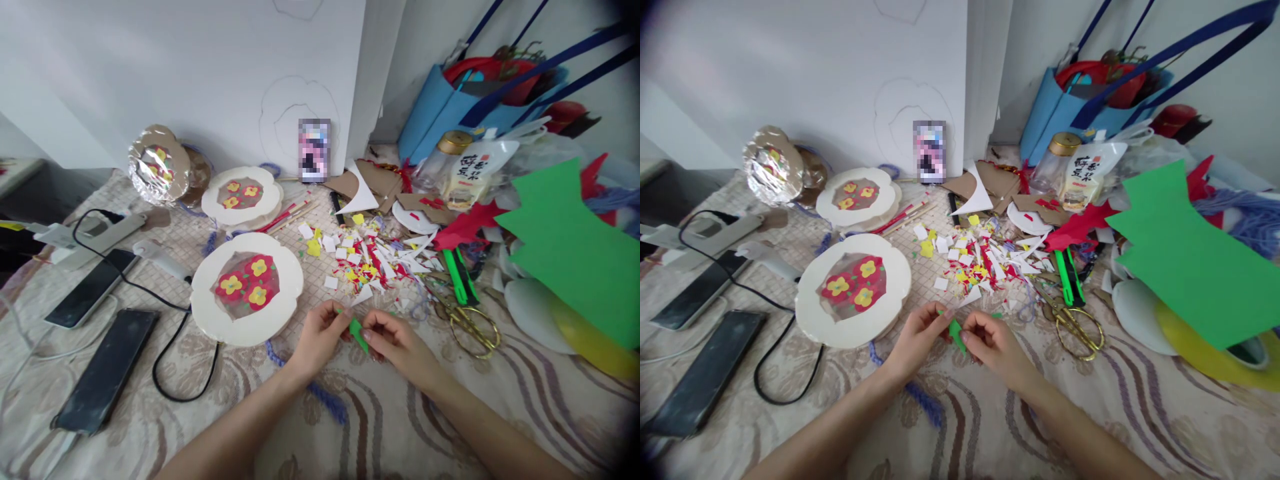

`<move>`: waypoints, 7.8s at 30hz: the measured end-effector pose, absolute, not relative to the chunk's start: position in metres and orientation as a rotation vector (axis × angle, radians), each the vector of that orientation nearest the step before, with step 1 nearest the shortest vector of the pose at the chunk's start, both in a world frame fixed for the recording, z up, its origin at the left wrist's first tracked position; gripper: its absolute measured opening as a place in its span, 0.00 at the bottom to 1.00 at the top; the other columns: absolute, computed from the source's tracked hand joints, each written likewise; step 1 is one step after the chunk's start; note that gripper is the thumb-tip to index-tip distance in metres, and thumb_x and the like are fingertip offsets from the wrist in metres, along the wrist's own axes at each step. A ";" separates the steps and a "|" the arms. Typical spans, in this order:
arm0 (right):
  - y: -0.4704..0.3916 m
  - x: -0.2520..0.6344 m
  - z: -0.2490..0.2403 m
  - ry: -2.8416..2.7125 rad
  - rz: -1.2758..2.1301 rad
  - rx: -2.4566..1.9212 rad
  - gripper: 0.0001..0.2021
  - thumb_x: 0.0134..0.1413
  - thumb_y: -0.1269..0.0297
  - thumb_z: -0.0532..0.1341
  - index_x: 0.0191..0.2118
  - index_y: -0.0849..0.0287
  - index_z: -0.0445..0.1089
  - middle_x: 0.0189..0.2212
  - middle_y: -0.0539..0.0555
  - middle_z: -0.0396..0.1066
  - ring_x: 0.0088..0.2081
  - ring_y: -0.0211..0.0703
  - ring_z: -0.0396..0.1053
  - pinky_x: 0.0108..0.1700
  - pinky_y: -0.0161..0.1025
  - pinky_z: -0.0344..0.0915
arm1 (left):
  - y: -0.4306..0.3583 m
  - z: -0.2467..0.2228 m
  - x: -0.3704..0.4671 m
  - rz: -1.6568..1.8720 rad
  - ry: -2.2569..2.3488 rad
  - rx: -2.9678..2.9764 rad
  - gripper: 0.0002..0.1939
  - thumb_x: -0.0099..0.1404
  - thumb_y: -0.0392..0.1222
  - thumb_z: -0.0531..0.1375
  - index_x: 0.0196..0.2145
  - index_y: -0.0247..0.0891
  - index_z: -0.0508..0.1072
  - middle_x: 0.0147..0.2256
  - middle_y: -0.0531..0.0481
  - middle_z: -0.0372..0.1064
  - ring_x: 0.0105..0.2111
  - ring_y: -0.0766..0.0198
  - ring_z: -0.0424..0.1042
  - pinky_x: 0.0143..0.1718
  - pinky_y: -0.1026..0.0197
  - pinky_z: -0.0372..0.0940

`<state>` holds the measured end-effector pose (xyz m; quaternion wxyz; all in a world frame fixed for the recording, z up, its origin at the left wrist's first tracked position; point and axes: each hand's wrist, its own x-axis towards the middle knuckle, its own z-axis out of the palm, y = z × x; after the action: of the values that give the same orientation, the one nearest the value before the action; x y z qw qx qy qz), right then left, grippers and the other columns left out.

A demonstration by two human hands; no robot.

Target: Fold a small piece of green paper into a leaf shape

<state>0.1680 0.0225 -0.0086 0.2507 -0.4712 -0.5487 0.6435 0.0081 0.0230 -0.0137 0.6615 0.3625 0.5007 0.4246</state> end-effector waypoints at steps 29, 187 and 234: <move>0.023 0.168 -0.007 -1.528 1.765 -1.265 0.09 0.55 0.63 0.56 0.26 0.58 0.58 0.19 0.44 0.56 0.21 0.33 0.56 0.24 0.31 0.53 | 0.020 -0.011 0.007 0.915 1.125 0.890 0.12 0.58 0.46 0.59 0.25 0.35 0.64 0.20 0.55 0.61 0.22 0.69 0.61 0.26 0.65 0.57; 0.036 0.167 -0.010 -1.862 1.162 -1.071 0.06 0.56 0.73 0.56 0.37 0.56 0.66 0.34 0.52 0.67 0.37 0.41 0.66 0.40 0.38 0.63 | 0.020 -0.013 0.005 1.067 0.947 0.415 0.12 0.53 0.42 0.65 0.28 0.34 0.67 0.22 0.53 0.69 0.22 0.70 0.67 0.29 0.66 0.62; 0.036 0.164 -0.008 -1.720 1.317 -1.109 0.04 0.58 0.64 0.56 0.34 0.57 0.65 0.31 0.52 0.65 0.34 0.40 0.65 0.36 0.36 0.63 | 0.019 -0.013 0.006 1.045 0.993 0.538 0.11 0.50 0.41 0.66 0.27 0.34 0.68 0.22 0.54 0.68 0.23 0.69 0.67 0.29 0.64 0.61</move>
<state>0.1642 0.0355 -0.0085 0.3464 -0.4274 -0.6630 0.5077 0.0060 0.0189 -0.0126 0.7185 0.2431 0.4490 0.4723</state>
